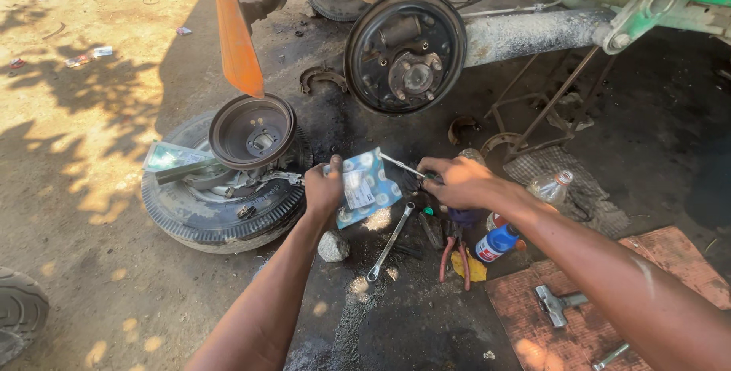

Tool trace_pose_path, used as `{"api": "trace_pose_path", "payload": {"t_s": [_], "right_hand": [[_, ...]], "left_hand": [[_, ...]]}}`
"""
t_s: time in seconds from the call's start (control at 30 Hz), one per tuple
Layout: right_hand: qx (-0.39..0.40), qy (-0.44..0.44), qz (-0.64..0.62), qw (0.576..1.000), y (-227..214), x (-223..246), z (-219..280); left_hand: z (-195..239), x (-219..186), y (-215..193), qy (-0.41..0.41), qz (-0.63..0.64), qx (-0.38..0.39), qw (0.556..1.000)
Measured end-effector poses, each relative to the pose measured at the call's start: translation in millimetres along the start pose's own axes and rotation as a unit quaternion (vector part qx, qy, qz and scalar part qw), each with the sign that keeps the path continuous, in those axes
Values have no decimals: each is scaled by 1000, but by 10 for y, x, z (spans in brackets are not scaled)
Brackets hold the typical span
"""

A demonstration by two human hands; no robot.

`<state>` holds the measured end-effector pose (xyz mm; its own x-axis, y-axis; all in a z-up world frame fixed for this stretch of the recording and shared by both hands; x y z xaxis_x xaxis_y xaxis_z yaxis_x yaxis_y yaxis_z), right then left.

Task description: The person cleans the inner surface of a vehicle brake drum with a cloth and a screwdriver. They then remove the drum, wipe their hands, and open a package of new brake parts. Finally, they use a screwdriver to adjust components within the exposed brake assembly on the vehicle.

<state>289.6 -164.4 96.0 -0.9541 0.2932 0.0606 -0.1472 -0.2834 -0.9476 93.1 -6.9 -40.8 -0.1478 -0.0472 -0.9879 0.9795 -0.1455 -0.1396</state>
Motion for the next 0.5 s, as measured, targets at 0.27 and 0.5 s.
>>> {"api": "trace_pose_path", "payload": {"t_s": [0.27, 0.5], "right_hand": [[-47, -9, 47, 998, 43, 176, 70], [-69, -47, 107, 991, -3, 196, 46]], "left_hand": [[317, -297, 204, 103, -58, 34, 992], [382, -402, 234, 96, -54, 62, 992]]}}
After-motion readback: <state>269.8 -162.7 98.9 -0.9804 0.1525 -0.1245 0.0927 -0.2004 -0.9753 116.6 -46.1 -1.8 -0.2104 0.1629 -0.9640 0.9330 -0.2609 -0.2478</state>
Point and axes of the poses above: each hand's wrist, its own z-axis away from the middle knuckle, its own y-axis out of the palm, x = y × z, the point moved 5 cm from there along -z, towards the middle knuckle, and after that the axes turned 4 degrees about z, right-handed, at the moved point
